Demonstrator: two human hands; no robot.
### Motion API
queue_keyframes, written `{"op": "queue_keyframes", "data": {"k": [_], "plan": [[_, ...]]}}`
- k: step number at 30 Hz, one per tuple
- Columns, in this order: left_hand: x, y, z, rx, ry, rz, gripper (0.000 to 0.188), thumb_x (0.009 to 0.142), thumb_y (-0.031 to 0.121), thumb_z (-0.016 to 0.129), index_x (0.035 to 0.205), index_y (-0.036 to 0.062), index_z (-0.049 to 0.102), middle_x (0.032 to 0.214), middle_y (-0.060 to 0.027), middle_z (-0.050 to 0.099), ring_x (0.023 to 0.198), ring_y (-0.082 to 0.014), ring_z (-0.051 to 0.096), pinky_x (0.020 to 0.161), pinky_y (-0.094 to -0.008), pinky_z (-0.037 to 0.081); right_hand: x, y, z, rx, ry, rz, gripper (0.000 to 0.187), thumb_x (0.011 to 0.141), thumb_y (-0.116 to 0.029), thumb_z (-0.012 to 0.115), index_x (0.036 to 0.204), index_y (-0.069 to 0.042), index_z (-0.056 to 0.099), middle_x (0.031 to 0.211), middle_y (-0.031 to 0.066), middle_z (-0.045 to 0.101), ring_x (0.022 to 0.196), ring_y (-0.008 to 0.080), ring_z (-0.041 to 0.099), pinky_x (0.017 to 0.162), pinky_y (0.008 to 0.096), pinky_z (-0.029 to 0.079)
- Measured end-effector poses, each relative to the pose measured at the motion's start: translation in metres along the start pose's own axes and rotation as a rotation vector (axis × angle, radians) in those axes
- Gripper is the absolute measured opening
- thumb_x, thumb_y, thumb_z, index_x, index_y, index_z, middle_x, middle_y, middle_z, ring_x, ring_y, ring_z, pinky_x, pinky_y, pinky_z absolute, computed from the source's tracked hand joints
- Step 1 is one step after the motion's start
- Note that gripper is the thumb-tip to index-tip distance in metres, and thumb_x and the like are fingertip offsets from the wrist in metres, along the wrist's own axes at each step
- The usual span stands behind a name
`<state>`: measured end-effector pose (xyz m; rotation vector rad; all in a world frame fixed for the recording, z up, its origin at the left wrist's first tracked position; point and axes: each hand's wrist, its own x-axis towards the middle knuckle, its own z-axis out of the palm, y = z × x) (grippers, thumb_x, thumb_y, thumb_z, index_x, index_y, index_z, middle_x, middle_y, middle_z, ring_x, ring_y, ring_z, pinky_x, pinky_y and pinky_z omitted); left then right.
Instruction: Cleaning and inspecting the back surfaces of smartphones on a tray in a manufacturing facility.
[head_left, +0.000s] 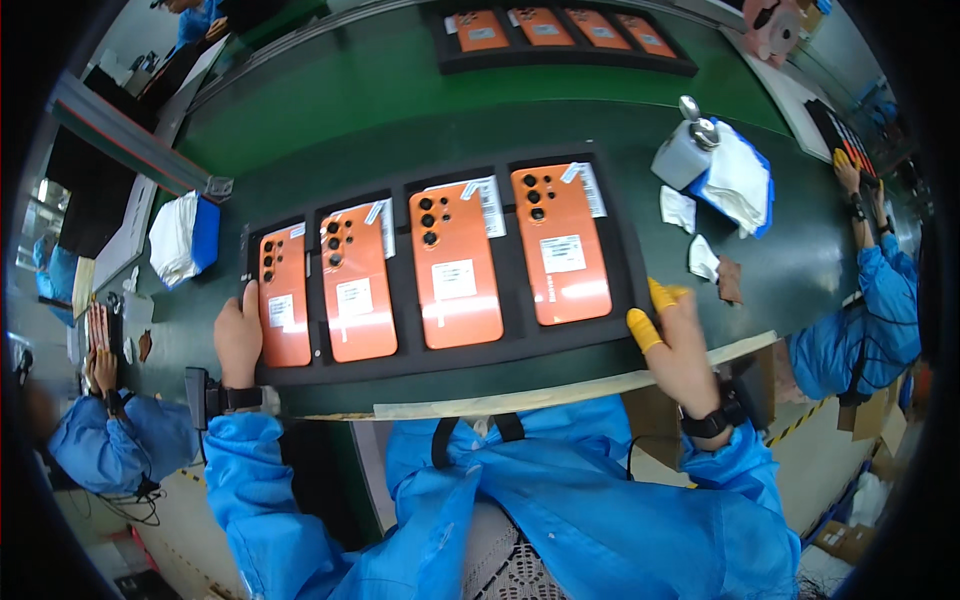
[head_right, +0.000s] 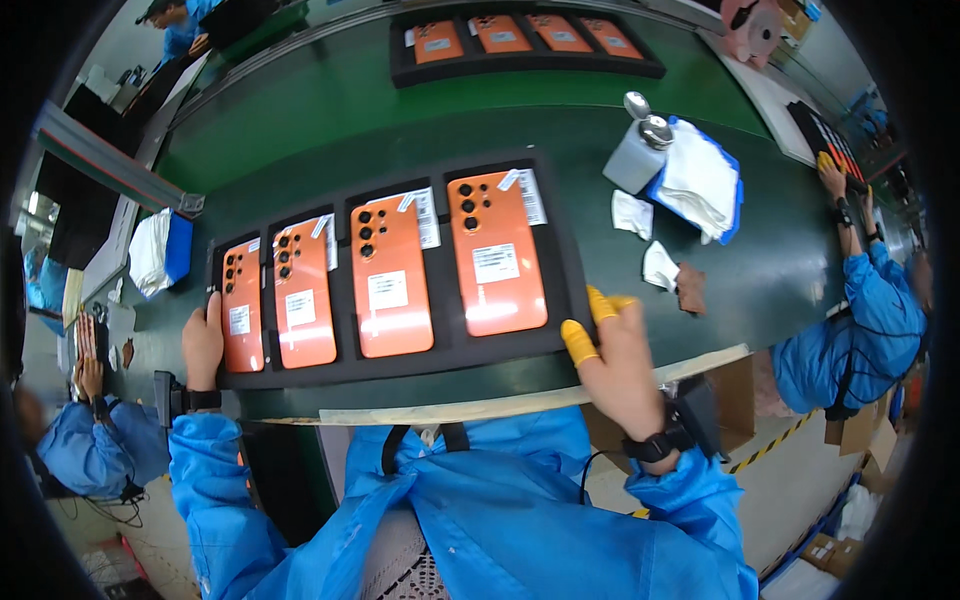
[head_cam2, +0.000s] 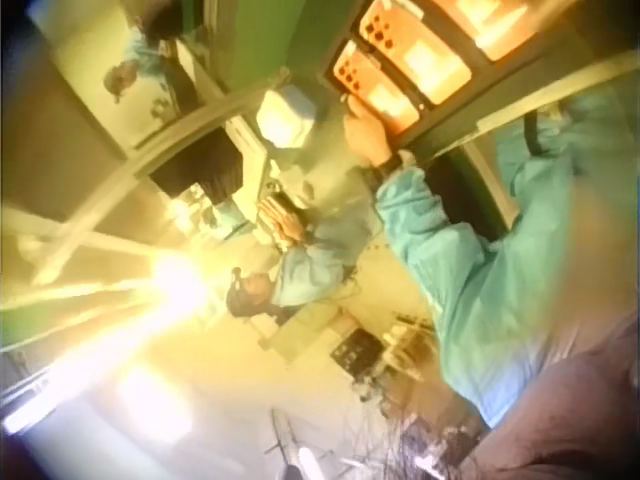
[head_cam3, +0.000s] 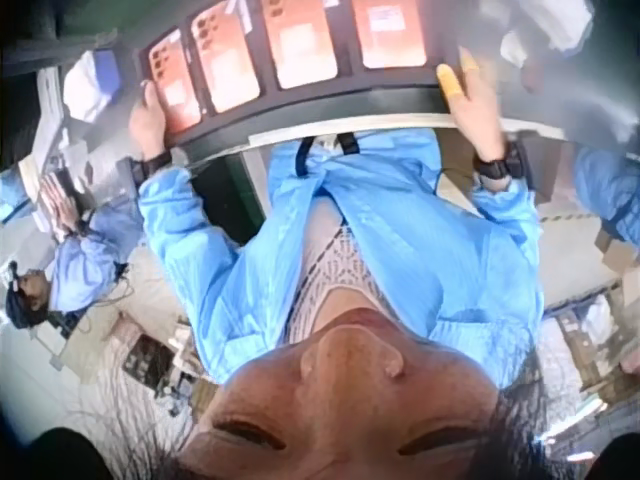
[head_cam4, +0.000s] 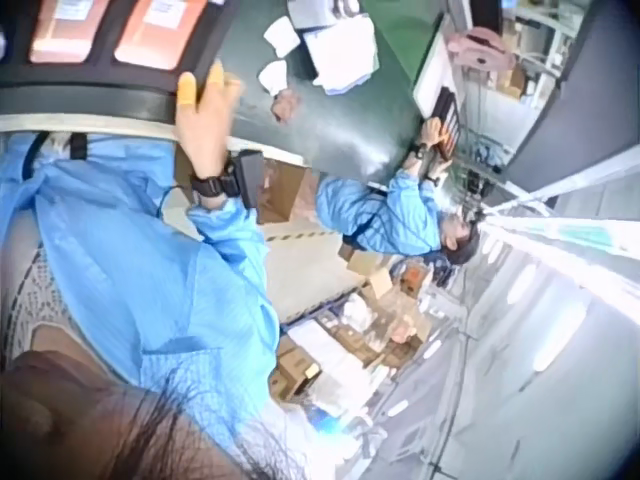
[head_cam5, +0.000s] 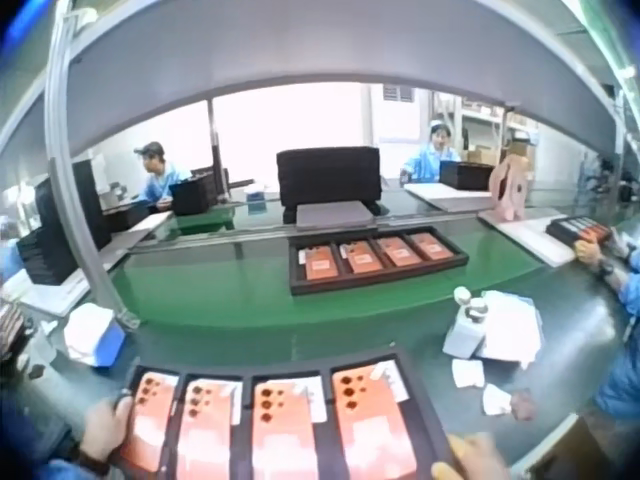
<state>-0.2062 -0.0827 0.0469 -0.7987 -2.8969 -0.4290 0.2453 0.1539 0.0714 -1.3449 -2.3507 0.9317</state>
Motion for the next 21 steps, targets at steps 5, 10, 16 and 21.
{"op": "queue_keyframes", "data": {"k": [5,10,16,21], "plan": [[-0.017,0.027,-0.011,-0.003,0.358,0.389,0.033,0.090,0.028,0.059,0.097,-0.0042,0.059,0.092,-0.0226,0.059,0.088,-0.0397,0.056,0.077,-0.0448,0.044,0.013,-0.016,-0.024,-0.316,0.240,-0.264,0.048,0.083,-0.012,0.067,0.127,0.002,0.052,0.127,0.0244,0.044,0.117,0.0411,0.043,0.100,0.0453,0.034],[-0.055,0.130,-0.013,-0.404,-0.055,0.535,0.020,0.086,0.012,0.063,0.101,-0.0013,0.060,0.089,-0.0146,0.055,0.082,-0.0281,0.056,0.074,-0.0358,0.045,0.041,-0.028,0.018,-0.575,0.213,-0.417,0.045,0.078,-0.026,0.071,0.108,0.007,0.063,0.134,0.0243,0.044,0.129,0.0409,0.033,0.102,0.0553,0.025],[-0.071,0.188,0.008,-0.213,-0.142,0.618,0.023,0.086,0.020,0.064,0.081,-0.0023,0.063,0.077,-0.0184,0.058,0.076,-0.0367,0.058,0.069,-0.0429,0.046,0.043,-0.030,0.031,-0.637,0.275,-0.391,0.046,0.079,-0.031,0.070,0.102,0.008,0.064,0.134,0.0264,0.044,0.131,0.0422,0.030,0.102,0.0582,0.024],[-0.066,0.198,0.009,-0.374,-0.426,0.390,0.039,0.093,0.030,0.056,0.081,-0.0066,0.061,0.065,-0.0134,0.057,0.059,-0.0252,0.055,0.058,-0.0357,0.043,0.046,-0.040,0.035,-0.325,0.344,-0.418,0.039,0.074,-0.020,0.073,0.101,0.005,0.061,0.130,0.0225,0.047,0.125,0.0410,0.037,0.101,0.0532,0.028]]}}
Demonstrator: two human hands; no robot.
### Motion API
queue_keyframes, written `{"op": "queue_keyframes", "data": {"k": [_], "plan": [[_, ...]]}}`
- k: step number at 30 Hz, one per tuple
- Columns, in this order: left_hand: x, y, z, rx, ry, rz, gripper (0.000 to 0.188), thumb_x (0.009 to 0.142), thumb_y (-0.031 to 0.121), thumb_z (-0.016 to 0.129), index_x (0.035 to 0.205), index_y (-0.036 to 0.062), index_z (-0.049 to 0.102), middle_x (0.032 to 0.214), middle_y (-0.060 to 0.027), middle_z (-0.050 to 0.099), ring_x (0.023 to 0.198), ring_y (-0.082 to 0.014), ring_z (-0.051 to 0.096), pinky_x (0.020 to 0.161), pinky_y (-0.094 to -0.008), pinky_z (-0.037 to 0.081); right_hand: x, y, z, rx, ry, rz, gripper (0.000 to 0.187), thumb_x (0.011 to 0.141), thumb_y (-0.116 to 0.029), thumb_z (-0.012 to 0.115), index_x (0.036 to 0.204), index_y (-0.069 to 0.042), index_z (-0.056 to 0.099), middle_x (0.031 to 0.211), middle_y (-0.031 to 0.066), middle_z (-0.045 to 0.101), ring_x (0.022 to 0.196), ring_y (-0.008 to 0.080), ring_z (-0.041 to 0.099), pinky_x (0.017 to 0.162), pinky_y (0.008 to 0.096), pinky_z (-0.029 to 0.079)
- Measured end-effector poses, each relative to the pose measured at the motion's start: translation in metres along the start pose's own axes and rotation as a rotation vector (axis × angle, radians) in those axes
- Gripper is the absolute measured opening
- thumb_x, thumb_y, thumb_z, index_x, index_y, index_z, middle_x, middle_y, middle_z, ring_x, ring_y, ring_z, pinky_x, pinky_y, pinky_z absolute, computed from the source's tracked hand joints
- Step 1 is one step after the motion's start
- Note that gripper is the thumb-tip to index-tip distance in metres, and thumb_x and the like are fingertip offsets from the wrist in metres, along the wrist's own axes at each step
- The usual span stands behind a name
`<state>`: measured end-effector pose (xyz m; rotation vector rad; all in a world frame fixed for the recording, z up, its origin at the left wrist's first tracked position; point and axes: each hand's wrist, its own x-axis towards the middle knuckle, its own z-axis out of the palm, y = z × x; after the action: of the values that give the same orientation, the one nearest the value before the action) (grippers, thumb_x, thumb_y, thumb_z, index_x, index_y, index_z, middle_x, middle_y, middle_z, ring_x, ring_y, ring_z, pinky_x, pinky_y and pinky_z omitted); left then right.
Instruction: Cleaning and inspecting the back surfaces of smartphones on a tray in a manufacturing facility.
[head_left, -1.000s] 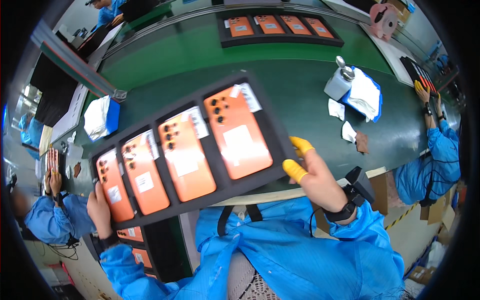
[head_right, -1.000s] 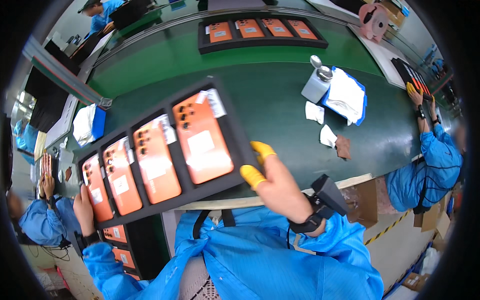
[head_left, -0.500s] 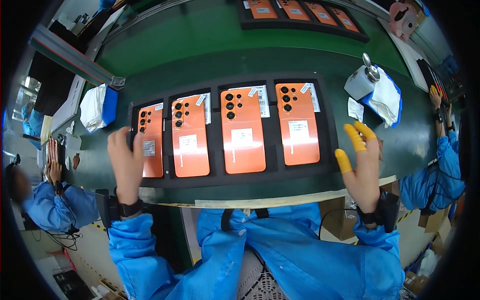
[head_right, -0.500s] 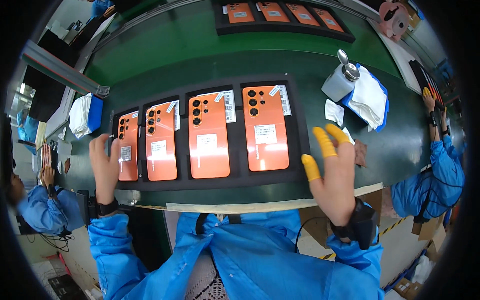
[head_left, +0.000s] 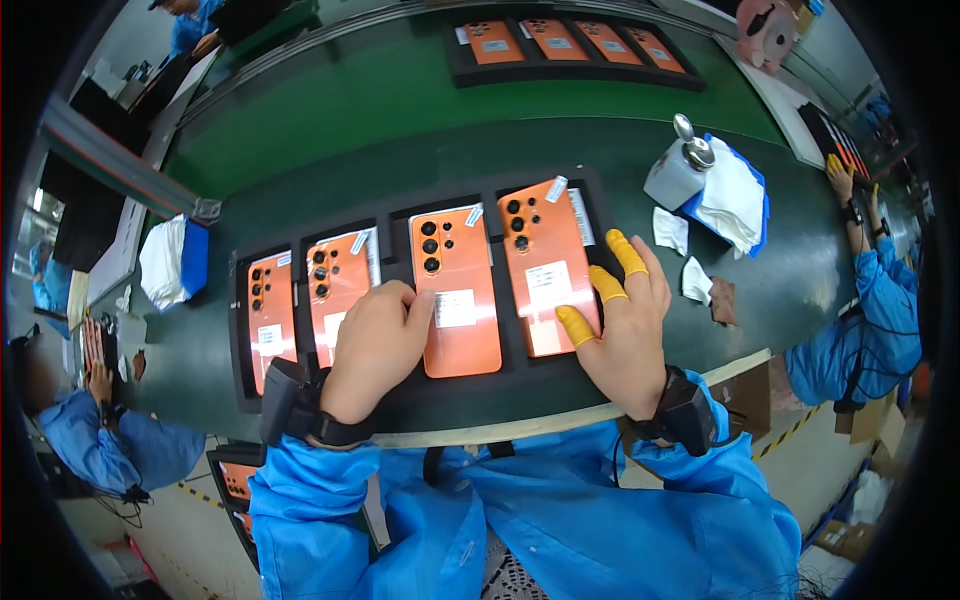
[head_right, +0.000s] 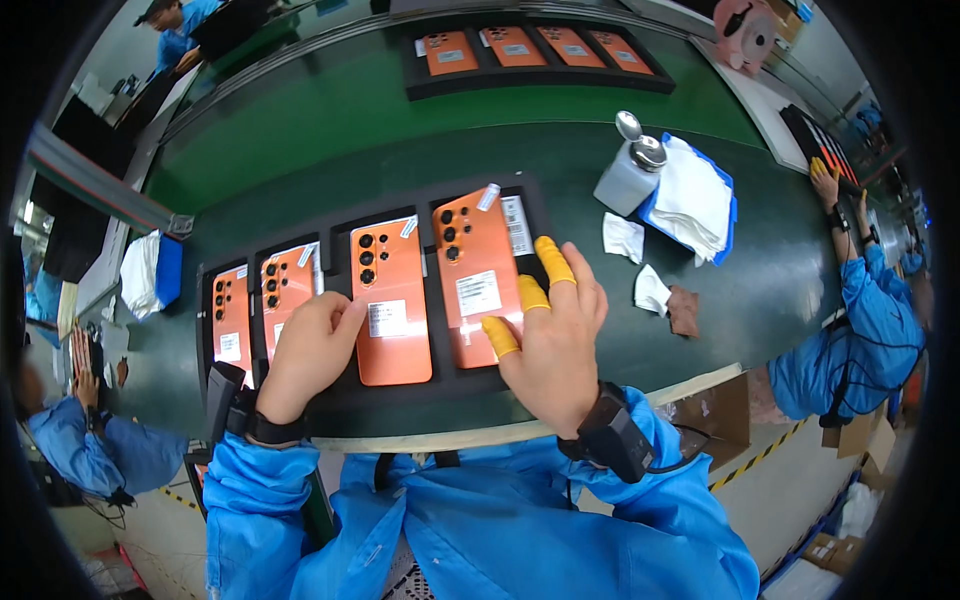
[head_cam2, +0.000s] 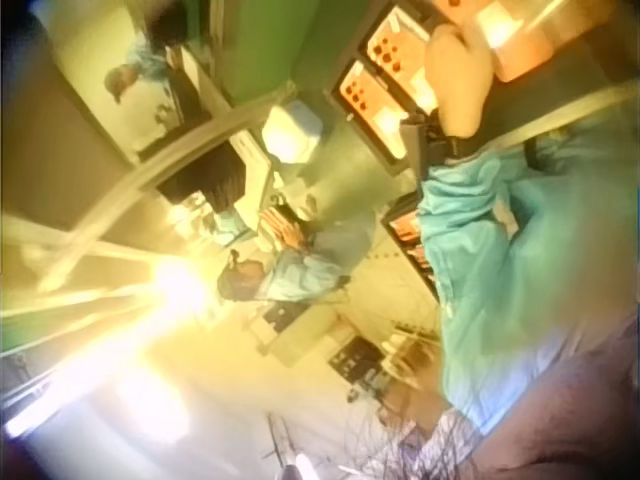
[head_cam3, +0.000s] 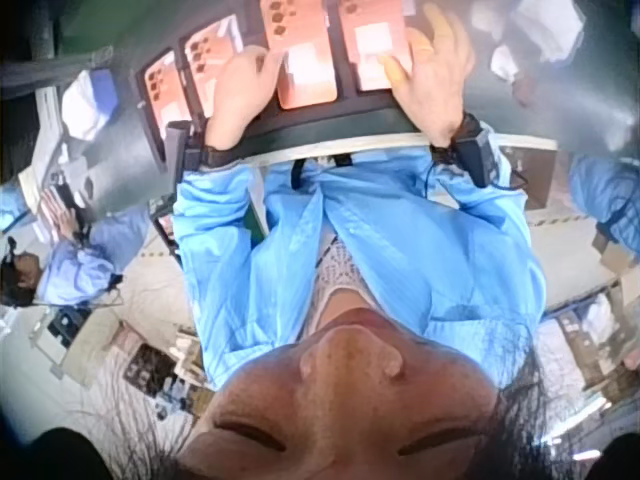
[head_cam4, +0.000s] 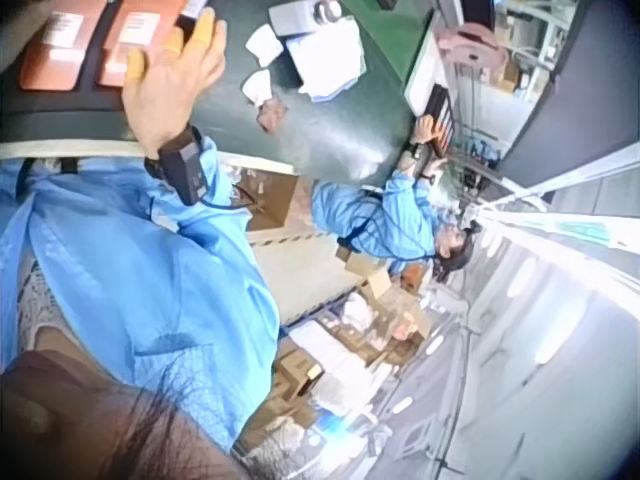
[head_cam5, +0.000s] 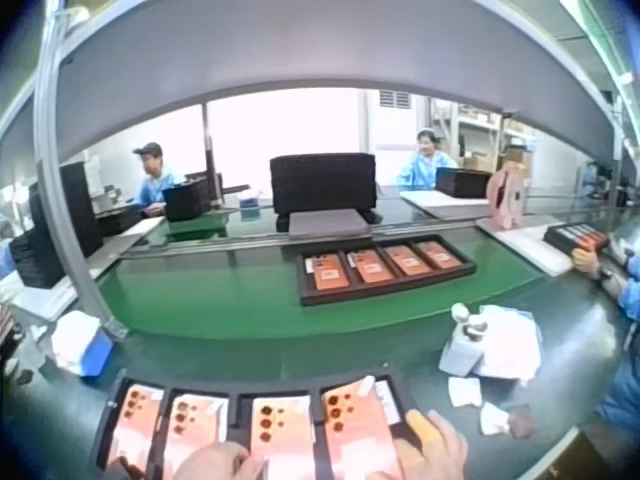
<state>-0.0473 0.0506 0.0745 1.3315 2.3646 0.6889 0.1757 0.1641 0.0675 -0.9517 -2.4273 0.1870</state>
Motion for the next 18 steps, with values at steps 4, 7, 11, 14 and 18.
{"op": "queue_keyframes", "data": {"k": [4,7,11,14,18], "plan": [[0.014,0.002,-0.009,-0.192,-0.187,-0.216,0.041,0.091,0.035,0.056,0.079,-0.0040,0.061,0.064,-0.0162,0.058,0.059,-0.0248,0.057,0.059,-0.0364,0.044,0.009,-0.014,-0.001,0.337,0.069,0.008,0.042,0.072,-0.013,0.074,0.106,0.004,0.056,0.112,0.0191,0.054,0.104,0.0374,0.049,0.089,0.0437,0.042],[0.017,0.005,-0.010,-0.569,-0.271,-0.439,0.044,0.094,0.036,0.054,0.077,-0.0045,0.059,0.060,-0.0041,0.052,0.058,-0.0108,0.048,0.055,-0.0282,0.039,0.011,-0.020,0.006,0.443,0.065,0.012,0.044,0.073,-0.015,0.074,0.108,0.003,0.055,0.104,0.0189,0.055,0.095,0.0353,0.053,0.081,0.0418,0.046],[0.006,-0.002,0.008,-0.486,-0.109,-0.090,0.031,0.093,0.027,0.058,0.092,-0.0038,0.057,0.071,-0.0040,0.058,0.065,-0.0087,0.051,0.061,-0.0250,0.042,0.013,-0.027,0.014,0.476,0.138,-0.038,0.047,0.073,-0.021,0.075,0.108,0.002,0.056,0.105,0.0185,0.056,0.091,0.0346,0.054,0.079,0.0415,0.047],[0.001,0.011,0.007,-0.552,-0.086,-0.153,0.023,0.094,0.017,0.055,0.105,-0.0036,0.052,0.083,-0.0074,0.062,0.073,-0.0100,0.055,0.066,-0.0244,0.044,0.014,-0.028,0.019,0.487,0.162,-0.061,0.048,0.072,-0.024,0.076,0.107,0.002,0.056,0.105,0.0185,0.056,0.091,0.0342,0.055,0.078,0.0409,0.047],[-0.009,0.008,0.003,-0.802,-0.026,-0.175,0.025,0.099,0.009,0.043,0.121,-0.0021,0.045,0.109,-0.0089,0.062,0.096,-0.0124,0.060,0.083,-0.0259,0.047,0.014,-0.026,0.023,0.489,0.178,-0.085,0.048,0.072,-0.026,0.076,0.106,0.001,0.055,0.105,0.0190,0.056,0.089,0.0342,0.055,0.077,0.0409,0.047]]}}
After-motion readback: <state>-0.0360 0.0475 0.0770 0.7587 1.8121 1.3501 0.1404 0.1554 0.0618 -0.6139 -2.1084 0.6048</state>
